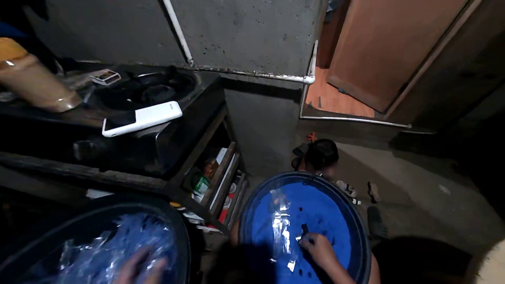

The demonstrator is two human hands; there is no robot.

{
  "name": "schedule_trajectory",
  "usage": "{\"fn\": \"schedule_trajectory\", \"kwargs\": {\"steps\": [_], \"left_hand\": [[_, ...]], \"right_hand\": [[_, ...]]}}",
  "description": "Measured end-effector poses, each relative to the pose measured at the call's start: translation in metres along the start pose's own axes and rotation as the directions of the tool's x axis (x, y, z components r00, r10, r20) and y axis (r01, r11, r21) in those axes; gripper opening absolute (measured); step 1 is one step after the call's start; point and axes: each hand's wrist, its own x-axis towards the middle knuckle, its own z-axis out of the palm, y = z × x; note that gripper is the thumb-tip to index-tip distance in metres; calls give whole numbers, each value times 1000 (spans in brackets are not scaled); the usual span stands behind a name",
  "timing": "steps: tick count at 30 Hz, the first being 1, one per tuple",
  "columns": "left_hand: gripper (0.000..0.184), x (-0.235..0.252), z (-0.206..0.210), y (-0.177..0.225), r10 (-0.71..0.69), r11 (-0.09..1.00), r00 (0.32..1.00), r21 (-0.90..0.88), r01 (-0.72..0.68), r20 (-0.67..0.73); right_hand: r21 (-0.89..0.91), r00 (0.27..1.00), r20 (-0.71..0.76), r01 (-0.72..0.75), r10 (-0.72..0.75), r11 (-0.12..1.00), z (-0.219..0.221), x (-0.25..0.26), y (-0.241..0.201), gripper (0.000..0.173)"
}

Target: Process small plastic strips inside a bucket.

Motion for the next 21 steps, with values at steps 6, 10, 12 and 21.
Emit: {"fn": "schedule_trajectory", "kwargs": {"steps": [6,10,12,21], "left_hand": [[37,-7,178,51,108,961,545,-227,156,831],[43,-25,243,65,-4,893,472,-209,398,882],[31,-25,254,70,-41,801,532,-291,524,846],[17,-8,241,91,18,822,718,-419,385,696]], "right_hand": [[378,945,-144,328,-294,866,-13,-30,-1,15],[359,904,-219,424,-366,831,-16,-62,-6,16],[316,892,-230,446,-389,837,-10,-73,-3,16],[324,893,-174,450,-416,832,8,-87,7,16]]}}
